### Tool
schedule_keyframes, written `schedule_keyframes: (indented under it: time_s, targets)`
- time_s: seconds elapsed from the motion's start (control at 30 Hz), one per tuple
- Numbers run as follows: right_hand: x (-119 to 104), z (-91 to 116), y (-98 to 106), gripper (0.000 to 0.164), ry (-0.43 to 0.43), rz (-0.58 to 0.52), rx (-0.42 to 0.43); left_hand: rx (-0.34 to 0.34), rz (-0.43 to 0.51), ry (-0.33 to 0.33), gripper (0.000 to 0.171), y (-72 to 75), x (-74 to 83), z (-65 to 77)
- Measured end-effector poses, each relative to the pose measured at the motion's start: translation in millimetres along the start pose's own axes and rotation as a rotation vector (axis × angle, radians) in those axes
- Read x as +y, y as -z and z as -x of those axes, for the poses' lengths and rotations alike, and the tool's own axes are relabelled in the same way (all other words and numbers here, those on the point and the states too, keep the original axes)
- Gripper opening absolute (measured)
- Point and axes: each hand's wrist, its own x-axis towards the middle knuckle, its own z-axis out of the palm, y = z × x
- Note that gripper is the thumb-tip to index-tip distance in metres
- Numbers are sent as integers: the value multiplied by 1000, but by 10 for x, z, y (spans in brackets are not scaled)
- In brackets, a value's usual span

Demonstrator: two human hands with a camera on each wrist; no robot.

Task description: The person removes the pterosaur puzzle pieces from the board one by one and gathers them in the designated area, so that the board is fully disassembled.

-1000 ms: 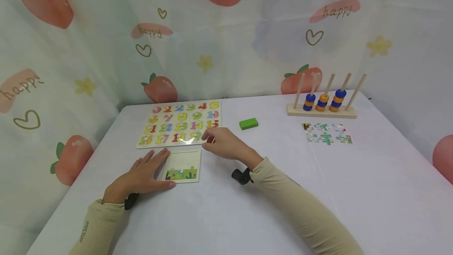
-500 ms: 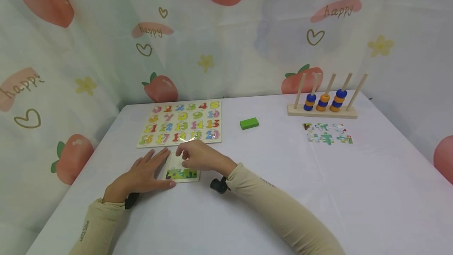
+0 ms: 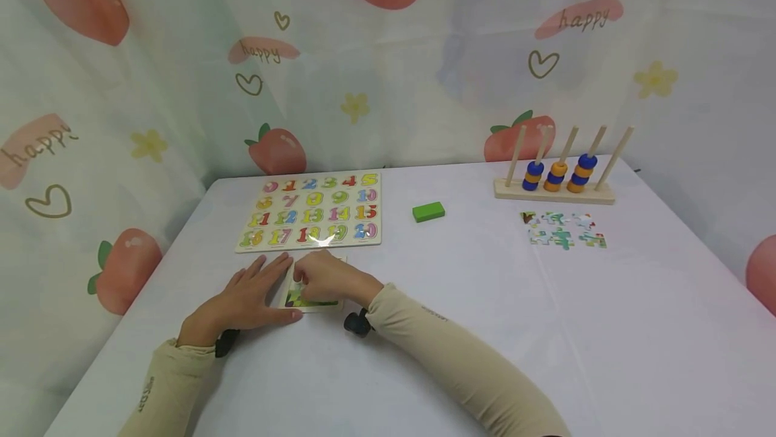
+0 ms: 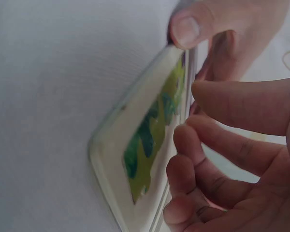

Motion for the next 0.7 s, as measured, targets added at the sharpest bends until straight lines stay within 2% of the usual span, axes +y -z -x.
schedule_keyframes:
  time_s: [0.47,0.7]
  targets:
    - [-70,-2,-37,29,-56,91,-32,6,13,-5,111,22,2,16]
    - [-57,-14,-47,29,-31,47,-21,9,20,-5,111,10,0,17]
